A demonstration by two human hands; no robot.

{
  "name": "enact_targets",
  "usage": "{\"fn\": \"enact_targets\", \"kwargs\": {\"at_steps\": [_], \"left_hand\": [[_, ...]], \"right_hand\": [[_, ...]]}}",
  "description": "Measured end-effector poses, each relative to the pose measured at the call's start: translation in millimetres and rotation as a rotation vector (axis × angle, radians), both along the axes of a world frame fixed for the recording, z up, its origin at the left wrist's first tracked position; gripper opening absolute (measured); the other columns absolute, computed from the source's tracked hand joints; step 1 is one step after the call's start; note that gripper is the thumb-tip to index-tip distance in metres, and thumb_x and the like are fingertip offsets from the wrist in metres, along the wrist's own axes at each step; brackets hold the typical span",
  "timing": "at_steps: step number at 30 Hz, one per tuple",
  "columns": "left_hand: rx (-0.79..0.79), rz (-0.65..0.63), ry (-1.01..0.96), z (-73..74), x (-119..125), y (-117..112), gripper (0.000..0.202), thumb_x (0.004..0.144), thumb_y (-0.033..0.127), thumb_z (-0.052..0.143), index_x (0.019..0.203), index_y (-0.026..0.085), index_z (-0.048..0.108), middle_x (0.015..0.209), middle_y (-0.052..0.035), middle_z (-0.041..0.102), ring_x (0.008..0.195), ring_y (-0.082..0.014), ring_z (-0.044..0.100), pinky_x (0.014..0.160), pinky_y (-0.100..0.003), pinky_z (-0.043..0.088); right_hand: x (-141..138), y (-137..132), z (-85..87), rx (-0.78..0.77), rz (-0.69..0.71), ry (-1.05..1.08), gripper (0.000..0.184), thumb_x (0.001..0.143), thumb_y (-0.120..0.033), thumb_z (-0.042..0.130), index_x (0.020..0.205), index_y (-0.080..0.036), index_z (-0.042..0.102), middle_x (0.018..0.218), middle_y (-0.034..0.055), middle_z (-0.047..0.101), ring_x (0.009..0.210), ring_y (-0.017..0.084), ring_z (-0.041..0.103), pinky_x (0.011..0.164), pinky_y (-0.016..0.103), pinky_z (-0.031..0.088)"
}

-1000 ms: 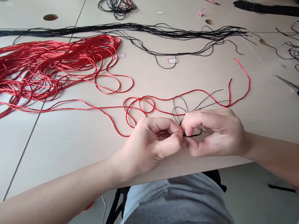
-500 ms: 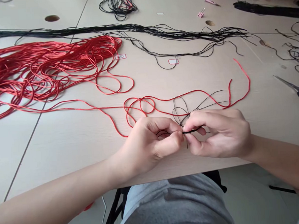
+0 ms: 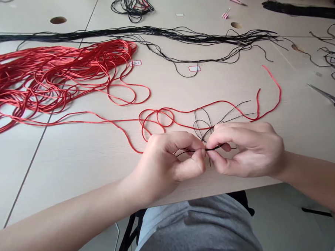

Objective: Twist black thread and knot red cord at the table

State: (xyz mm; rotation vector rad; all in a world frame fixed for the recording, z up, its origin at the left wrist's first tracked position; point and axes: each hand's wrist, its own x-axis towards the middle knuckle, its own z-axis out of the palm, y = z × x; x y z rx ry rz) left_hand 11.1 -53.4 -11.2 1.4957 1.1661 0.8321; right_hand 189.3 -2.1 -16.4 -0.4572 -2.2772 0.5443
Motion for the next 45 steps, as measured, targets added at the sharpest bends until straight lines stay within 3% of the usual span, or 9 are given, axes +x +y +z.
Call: {"fn": "enact_targets", "kwargs": {"at_steps": [6, 19, 33, 40, 45], "left_hand": [[0.112, 0.012, 0.028, -2.0, 0.3, -1.4, 0.012, 0.076, 0.012, 0.056, 0.068, 0.015, 0.064, 0.056, 0.0041, 0.055, 0.047, -0.0033, 0.042, 0.041, -0.013, 0.031], [0.518, -0.026, 0.124, -15.6, -1.9, -6.2, 0.015, 0.080, 0.009, 0.051, 0.071, 0.014, 0.061, 0.065, 0.0016, 0.058, 0.056, -0.0039, 0.049, 0.052, -0.013, 0.040], [0.497, 0.004, 0.157, -9.1, -0.9, -2.5, 0.012, 0.074, 0.005, 0.056, 0.067, 0.013, 0.062, 0.060, 0.0035, 0.055, 0.052, -0.0029, 0.047, 0.049, -0.012, 0.039], [0.511, -0.022, 0.119, -10.8, -0.5, -3.6, 0.014, 0.079, 0.009, 0.054, 0.069, 0.013, 0.062, 0.061, 0.0024, 0.056, 0.052, -0.0032, 0.047, 0.048, -0.012, 0.039], [0.443, -0.003, 0.112, -8.4, 0.1, -2.0, 0.010, 0.074, 0.006, 0.057, 0.070, 0.012, 0.063, 0.061, 0.0026, 0.058, 0.053, -0.0027, 0.049, 0.047, -0.010, 0.039]], "right_hand": [[1.1, 0.4, -1.8, -0.038, 0.007, 0.006, 0.013, 0.071, -0.005, 0.058, 0.070, -0.018, 0.054, 0.057, -0.0018, 0.055, 0.048, 0.007, 0.046, 0.041, 0.021, 0.040], [0.1, -5.2, -2.4, -0.015, -0.006, 0.006, 0.017, 0.067, -0.001, 0.054, 0.072, -0.017, 0.054, 0.060, -0.0018, 0.051, 0.052, 0.007, 0.046, 0.047, 0.020, 0.045], [-3.6, -4.6, -5.7, -0.068, -0.002, 0.044, 0.014, 0.068, -0.002, 0.053, 0.071, -0.016, 0.052, 0.060, -0.0005, 0.053, 0.051, 0.007, 0.043, 0.044, 0.021, 0.042], [-2.0, -7.7, -5.2, -0.096, 0.014, 0.036, 0.016, 0.065, -0.001, 0.050, 0.071, -0.016, 0.051, 0.059, 0.0002, 0.050, 0.052, 0.008, 0.043, 0.043, 0.022, 0.040], [-1.5, -6.0, -7.9, -0.148, 0.016, 0.055, 0.015, 0.068, -0.003, 0.052, 0.072, -0.018, 0.050, 0.060, -0.0006, 0.051, 0.050, 0.008, 0.042, 0.040, 0.022, 0.037]]}}
